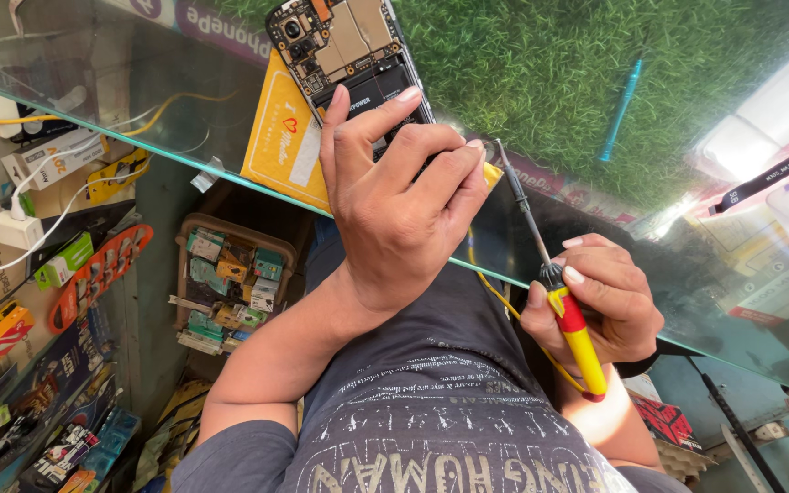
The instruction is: The person uses a yellow-handled screwdriver to repeatedly pry and adjust the lower edge of a disassembled smartphone resting on a yellow envelope on a glass counter. The hands stabilize the phone while the tool is inserted along the seam near the battery area.
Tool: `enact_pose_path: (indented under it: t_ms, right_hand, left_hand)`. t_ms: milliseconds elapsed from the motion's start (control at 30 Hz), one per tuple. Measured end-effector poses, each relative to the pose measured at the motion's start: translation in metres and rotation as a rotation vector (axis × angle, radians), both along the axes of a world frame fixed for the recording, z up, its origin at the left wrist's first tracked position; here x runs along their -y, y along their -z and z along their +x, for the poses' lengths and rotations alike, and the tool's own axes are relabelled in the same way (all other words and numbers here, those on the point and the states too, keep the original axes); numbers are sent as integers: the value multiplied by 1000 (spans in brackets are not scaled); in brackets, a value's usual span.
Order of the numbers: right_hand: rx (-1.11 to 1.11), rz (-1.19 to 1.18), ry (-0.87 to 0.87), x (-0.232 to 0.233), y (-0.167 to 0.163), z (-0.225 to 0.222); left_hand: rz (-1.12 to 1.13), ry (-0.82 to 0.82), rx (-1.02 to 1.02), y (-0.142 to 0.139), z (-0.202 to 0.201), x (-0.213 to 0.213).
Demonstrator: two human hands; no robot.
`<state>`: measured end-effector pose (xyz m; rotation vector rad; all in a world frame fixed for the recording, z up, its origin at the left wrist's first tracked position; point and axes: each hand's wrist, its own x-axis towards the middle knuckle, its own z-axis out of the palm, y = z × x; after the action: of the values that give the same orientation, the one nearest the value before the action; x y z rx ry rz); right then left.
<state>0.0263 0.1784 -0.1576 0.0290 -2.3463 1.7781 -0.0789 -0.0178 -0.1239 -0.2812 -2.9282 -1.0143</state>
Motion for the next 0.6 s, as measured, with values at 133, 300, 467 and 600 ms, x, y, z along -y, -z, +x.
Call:
enact_pose_path:
  t_ms: [133,300,467,600]
  right_hand:
    - [12,-22,0,0,0,1]
    - [-8,1,-10,0,2,-1]
    - [-8,3,-6,0,2,0]
    - [9,-22,-3,0,-1,1]
  left_hand:
    - [1,-1,5,0,-1,1]
    - [3,-4,-2,0,0,1]
    - [5,-9,-6,-1,-1,1]
    - [5,-5,-1,-1,-1,1]
